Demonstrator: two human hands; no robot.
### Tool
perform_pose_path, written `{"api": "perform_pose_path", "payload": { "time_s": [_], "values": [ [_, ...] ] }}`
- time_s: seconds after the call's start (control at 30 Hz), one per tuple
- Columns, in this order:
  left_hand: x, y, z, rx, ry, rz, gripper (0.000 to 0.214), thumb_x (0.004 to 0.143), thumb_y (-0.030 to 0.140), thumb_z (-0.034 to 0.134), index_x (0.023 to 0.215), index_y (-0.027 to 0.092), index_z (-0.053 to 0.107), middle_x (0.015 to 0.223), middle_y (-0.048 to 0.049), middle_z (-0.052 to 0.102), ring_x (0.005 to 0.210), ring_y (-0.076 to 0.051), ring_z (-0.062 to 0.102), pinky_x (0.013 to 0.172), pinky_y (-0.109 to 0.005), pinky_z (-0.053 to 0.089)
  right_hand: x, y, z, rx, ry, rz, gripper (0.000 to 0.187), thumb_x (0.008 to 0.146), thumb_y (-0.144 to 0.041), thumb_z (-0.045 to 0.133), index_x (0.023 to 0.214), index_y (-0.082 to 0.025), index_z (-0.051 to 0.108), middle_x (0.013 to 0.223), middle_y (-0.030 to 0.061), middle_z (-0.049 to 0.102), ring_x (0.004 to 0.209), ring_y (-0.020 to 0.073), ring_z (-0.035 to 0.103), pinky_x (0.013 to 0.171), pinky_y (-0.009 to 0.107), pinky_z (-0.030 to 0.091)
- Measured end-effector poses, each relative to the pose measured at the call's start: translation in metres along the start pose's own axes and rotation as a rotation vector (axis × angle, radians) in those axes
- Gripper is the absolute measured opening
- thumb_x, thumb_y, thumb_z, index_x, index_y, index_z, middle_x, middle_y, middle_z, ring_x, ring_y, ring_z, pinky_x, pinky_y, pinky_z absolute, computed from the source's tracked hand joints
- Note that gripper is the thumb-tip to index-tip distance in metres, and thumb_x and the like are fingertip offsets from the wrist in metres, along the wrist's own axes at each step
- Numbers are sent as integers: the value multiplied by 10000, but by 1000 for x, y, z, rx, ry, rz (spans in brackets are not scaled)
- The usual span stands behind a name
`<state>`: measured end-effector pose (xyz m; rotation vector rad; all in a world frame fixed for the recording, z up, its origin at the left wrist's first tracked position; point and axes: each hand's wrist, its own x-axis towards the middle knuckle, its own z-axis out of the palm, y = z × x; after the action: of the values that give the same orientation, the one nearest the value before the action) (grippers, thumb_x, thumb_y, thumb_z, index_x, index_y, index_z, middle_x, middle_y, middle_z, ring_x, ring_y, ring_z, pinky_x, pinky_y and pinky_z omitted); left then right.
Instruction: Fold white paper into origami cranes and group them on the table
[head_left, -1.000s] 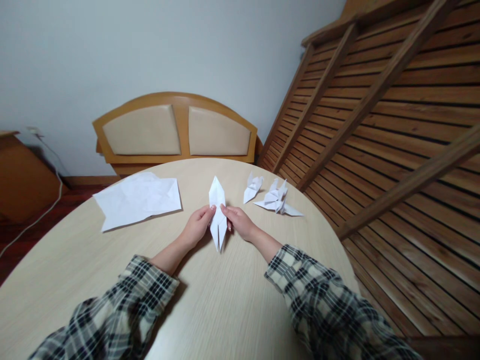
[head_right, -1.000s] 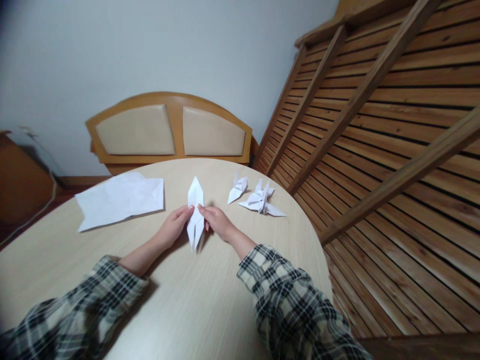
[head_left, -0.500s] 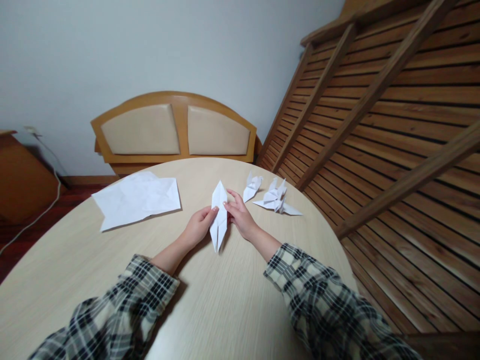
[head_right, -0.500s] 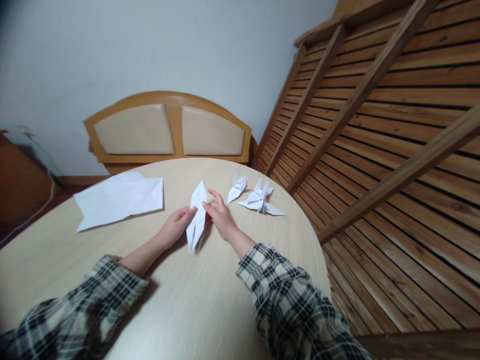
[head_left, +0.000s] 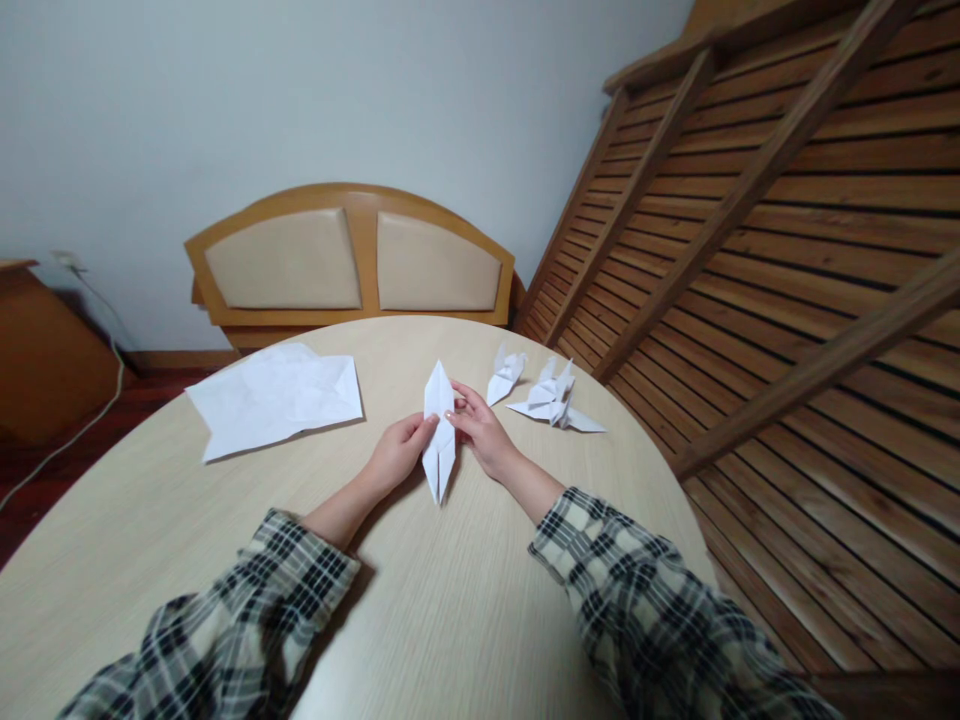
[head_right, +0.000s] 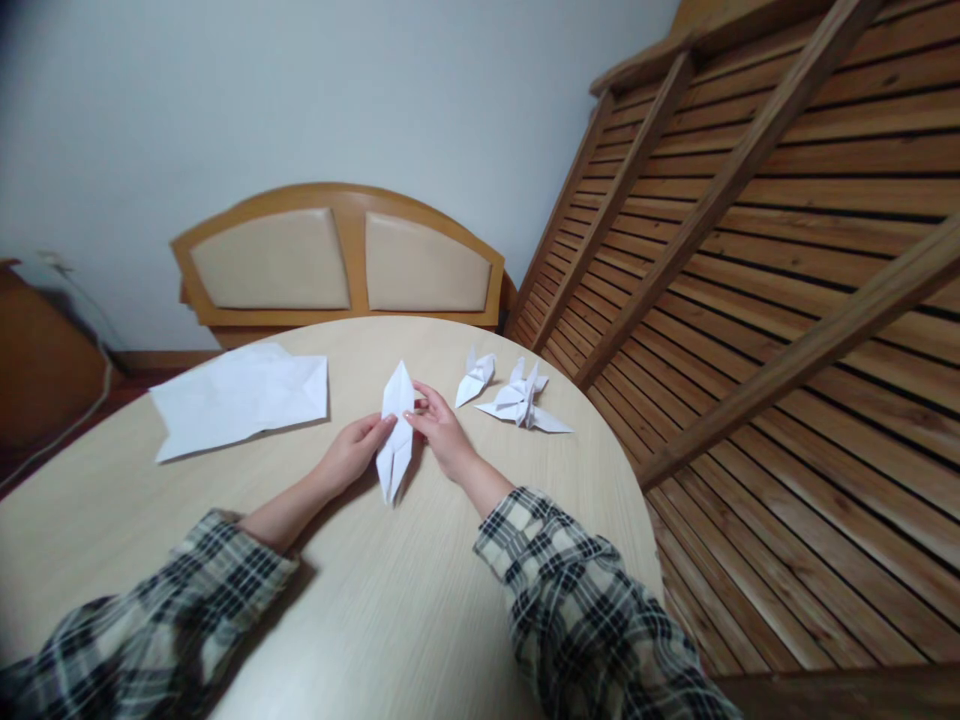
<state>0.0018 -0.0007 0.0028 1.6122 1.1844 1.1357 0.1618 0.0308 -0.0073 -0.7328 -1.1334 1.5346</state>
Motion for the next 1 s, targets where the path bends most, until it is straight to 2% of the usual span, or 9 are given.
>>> {"api": "perform_pose_path", "payload": {
  "time_s": [0.13, 0.37, 0.6, 0.77, 1.0],
  "values": [
    [0, -1, 0, 35, -16, -6, 447, 849, 593, 513, 755, 163, 594, 650, -9, 557, 629, -168, 469, 600, -292, 373, 0, -2, 0, 105, 23, 31, 548, 650, -205, 797, 1166, -295, 638, 1042, 10, 596, 895, 168, 586, 717, 270, 470],
    [0, -2, 0, 47, -42, -9, 436, 851, 577, 514, 768, 159, 610, 653, -6, 553, 623, -166, 465, 594, -292, 368, 1, -5, -1, 164, 13, 33, 520, 621, -156, 782, 1106, -282, 643, 1052, 5, 622, 917, 166, 597, 737, 267, 477],
    [-1, -2, 1, 81, -49, 14, 446, 860, 583, 503, 779, 164, 633, 653, -1, 567, 621, -169, 472, 595, -291, 367, 3, -4, -5, 268, -46, 25, 375, 663, -166, 748, 1013, -254, 647, 1004, -6, 675, 857, 165, 611, 785, 307, 505],
    [-2, 1, 2, 43, -11, 38, 430, 856, 569, 515, 822, 163, 651, 704, -15, 616, 669, -185, 518, 645, -299, 414, 1, -3, -2, 178, -165, 72, 331, 665, -222, 780, 979, -215, 675, 861, -2, 681, 791, 169, 598, 783, 313, 487],
    [1, -5, 2, -28, 45, 35, 464, 867, 611, 515, 773, 167, 613, 680, -13, 586, 664, -183, 504, 650, -313, 422, -2, 0, 2, 11, -238, 95, 346, 648, -258, 834, 953, -217, 676, 892, 1, 695, 806, 170, 592, 779, 310, 454]
  ]
}}
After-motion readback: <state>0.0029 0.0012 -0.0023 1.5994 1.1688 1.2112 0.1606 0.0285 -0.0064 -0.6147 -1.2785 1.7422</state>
